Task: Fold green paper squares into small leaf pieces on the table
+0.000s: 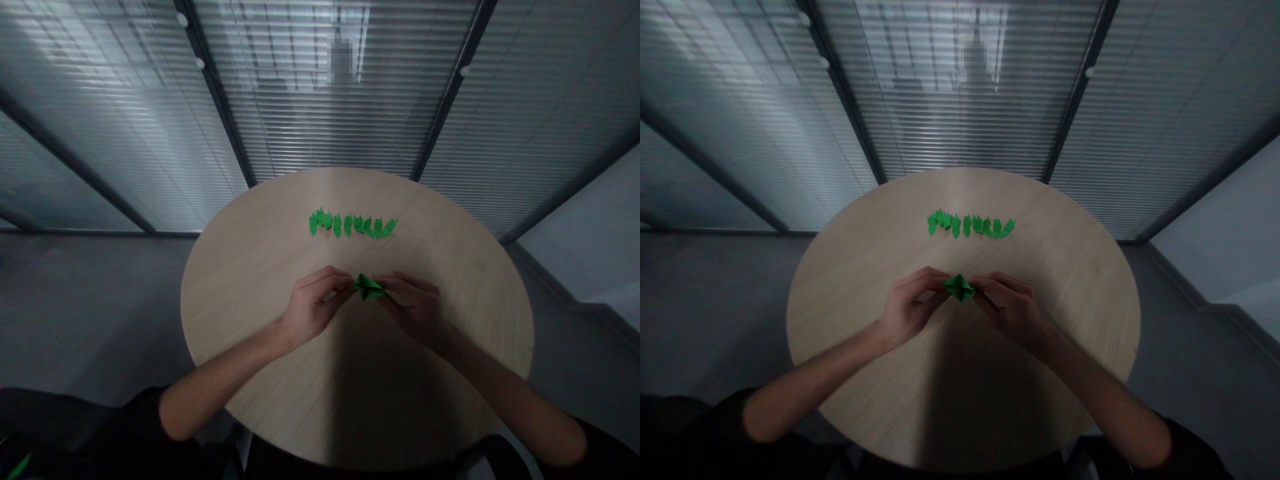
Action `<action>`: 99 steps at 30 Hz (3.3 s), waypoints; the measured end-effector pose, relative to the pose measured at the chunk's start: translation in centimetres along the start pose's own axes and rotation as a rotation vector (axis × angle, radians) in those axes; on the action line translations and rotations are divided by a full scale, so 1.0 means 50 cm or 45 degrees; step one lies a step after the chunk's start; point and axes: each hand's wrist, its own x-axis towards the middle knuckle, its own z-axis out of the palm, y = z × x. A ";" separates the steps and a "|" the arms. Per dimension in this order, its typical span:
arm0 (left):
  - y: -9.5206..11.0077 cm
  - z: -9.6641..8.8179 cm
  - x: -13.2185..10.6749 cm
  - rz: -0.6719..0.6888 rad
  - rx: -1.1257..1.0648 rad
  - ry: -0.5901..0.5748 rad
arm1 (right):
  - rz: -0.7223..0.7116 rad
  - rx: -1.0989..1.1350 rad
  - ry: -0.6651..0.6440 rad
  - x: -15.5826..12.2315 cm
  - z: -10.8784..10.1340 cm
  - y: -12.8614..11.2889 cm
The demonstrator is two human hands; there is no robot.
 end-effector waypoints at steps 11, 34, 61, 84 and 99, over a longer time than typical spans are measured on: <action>-0.003 0.004 -0.003 -0.009 0.037 -0.067 | 0.021 -0.085 -0.103 0.004 -0.002 -0.005; 0.008 0.011 -0.009 -0.023 -0.037 0.065 | 0.022 -0.172 -0.095 -0.002 -0.007 0.002; 0.005 0.006 -0.005 -0.430 -0.329 -0.181 | 0.833 0.815 -0.126 0.009 0.005 0.002; 0.001 0.020 0.011 -0.753 -0.888 -0.015 | 0.866 0.800 -0.061 0.012 -0.006 -0.001; 0.006 0.006 0.025 -0.879 -0.909 -0.007 | 1.193 1.199 -0.028 0.016 -0.012 0.008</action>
